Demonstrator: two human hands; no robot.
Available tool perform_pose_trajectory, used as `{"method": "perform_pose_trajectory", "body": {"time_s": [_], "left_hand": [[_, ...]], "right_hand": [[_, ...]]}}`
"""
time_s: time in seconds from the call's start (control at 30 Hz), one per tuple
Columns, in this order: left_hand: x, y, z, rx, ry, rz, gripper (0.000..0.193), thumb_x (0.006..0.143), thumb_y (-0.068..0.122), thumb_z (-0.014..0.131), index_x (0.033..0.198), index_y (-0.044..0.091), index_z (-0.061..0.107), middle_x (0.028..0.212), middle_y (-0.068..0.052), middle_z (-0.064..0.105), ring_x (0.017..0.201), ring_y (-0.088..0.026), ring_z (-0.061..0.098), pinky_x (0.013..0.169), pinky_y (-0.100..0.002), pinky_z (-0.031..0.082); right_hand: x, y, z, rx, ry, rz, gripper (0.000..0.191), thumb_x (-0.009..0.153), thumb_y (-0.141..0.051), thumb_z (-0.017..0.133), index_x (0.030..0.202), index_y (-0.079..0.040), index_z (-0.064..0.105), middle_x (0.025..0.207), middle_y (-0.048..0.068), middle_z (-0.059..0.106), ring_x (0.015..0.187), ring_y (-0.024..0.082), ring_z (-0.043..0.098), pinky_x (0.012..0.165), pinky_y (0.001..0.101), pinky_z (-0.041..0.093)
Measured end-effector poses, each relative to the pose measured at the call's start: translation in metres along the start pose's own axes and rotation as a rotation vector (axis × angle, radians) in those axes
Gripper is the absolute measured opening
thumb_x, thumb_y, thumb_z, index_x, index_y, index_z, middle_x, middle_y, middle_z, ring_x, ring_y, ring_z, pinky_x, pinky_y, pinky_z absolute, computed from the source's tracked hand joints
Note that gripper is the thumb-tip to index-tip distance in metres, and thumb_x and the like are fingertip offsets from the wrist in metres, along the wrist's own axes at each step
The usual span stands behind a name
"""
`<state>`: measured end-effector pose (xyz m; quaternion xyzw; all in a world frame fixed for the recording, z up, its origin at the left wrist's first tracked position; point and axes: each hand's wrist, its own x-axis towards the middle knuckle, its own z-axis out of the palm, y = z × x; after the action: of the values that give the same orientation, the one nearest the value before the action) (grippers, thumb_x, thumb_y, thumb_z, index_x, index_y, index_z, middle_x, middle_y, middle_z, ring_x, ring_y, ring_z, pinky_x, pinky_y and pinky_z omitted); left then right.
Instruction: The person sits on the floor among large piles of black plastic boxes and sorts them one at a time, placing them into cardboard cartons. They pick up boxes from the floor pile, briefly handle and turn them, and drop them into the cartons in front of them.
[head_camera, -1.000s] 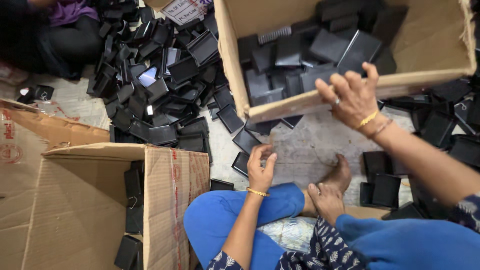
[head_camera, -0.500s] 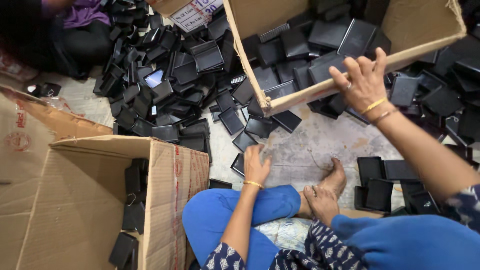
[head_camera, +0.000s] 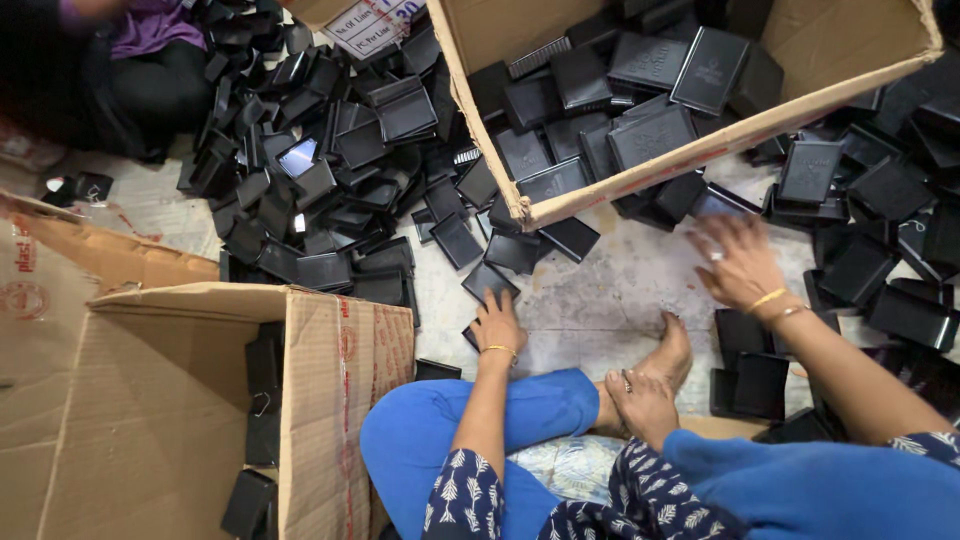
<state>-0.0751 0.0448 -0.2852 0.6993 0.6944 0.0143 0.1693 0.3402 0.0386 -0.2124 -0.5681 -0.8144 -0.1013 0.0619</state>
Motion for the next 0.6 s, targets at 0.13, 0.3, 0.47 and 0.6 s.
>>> {"method": "perform_pose_trajectory", "body": {"time_s": [0.13, 0.3, 0.47, 0.6], "left_hand": [[-0.005, 0.006, -0.015, 0.117, -0.118, -0.224, 0.103, 0.07, 0.035, 0.086, 0.156, 0.026, 0.03, 0.155, -0.021, 0.03, 0.136, -0.049, 0.037, 0.107, -0.074, 0.03], [-0.004, 0.008, -0.013, 0.065, -0.251, -0.266, 0.11, 0.073, 0.025, 0.084, 0.163, 0.023, 0.021, 0.139, -0.027, 0.04, 0.126, -0.047, 0.044, 0.097, -0.065, 0.044], [-0.007, 0.008, 0.01, -0.048, -0.102, -0.045, 0.099, 0.067, 0.017, 0.08, 0.156, 0.02, 0.036, 0.133, -0.024, 0.047, 0.119, -0.044, 0.051, 0.099, -0.052, 0.049], [-0.009, 0.012, 0.011, -0.113, -0.067, 0.064, 0.094, 0.063, 0.02, 0.084, 0.148, 0.015, 0.045, 0.125, -0.028, 0.05, 0.116, -0.047, 0.05, 0.098, -0.053, 0.047]], "right_hand": [[-0.053, 0.023, 0.016, -0.245, -0.346, 0.516, 0.097, 0.072, -0.07, 0.065, 0.152, -0.018, 0.046, 0.162, 0.017, 0.024, 0.146, 0.044, 0.026, 0.101, 0.0716, 0.028], [-0.086, 0.031, 0.022, 0.033, -0.673, 0.726, 0.071, 0.087, -0.07, 0.055, 0.143, -0.026, 0.058, 0.173, 0.018, 0.014, 0.147, 0.047, 0.032, 0.108, 0.0665, 0.038], [-0.075, 0.012, 0.037, 0.077, -0.62, 0.632, 0.072, 0.084, -0.068, 0.06, 0.143, -0.028, 0.058, 0.165, 0.022, 0.024, 0.137, 0.045, 0.044, 0.104, 0.0604, 0.045], [-0.071, -0.012, 0.052, 0.111, -0.489, 0.431, 0.067, 0.083, -0.062, 0.065, 0.14, -0.027, 0.059, 0.154, 0.022, 0.039, 0.127, 0.043, 0.053, 0.099, 0.057, 0.049]]}}
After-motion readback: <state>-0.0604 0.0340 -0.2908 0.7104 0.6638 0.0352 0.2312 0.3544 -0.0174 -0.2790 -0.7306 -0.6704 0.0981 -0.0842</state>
